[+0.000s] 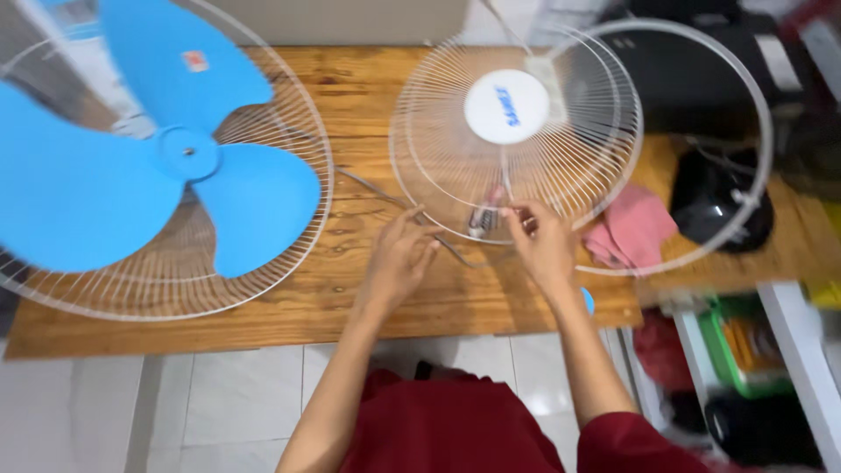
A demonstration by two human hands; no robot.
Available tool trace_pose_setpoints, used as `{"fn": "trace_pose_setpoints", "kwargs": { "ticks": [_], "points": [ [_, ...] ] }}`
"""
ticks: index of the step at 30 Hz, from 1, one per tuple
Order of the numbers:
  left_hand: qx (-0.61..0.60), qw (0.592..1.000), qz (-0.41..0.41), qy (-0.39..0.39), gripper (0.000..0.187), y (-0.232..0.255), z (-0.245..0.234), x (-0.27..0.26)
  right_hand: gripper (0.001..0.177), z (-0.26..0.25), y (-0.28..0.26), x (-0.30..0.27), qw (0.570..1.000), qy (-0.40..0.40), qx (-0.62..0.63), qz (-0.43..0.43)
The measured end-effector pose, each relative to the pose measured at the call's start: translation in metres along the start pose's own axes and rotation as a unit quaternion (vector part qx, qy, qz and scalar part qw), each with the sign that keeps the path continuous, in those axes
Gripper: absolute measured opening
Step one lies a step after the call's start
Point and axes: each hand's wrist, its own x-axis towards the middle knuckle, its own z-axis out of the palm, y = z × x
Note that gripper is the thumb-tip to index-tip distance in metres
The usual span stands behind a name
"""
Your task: The person unplugs a table fan and uses a screwdriver to loosen the screws on the front grille. They then remove the front grille, the fan blades, and the rear grille, placing each part on the table.
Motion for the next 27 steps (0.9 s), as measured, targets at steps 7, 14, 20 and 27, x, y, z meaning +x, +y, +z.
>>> {"fn": "trace_pose_setpoints", "kwargs": {
  "ticks": [7, 14, 20, 27],
  "points": [
    [0.049, 0.981, -0.090, 0.166, 0.021, -0.022, -0.108, -0.007, 0.027, 0.104, -0.096, 0.029, 0.959, -0.204, 0.166, -0.101],
    [0.109, 0.947, -0.119, 0.277, 0.019, -0.054, -0.205, -0.018, 0.053, 0.224, -0.174, 0.070, 0.912, -0.322, 0.167, -0.190],
    [0.143, 0.930, -0.121, 0.315, 0.017, -0.084, -0.267, -0.013, 0.072, 0.312, -0.218, 0.110, 0.893, -0.323, 0.167, -0.265],
    [0.238, 0.912, -0.084, 0.323, 0.014, -0.110, -0.309, -0.025, 0.072, 0.364, -0.222, 0.156, 0.861, -0.448, 0.222, -0.095]
  ]
}}
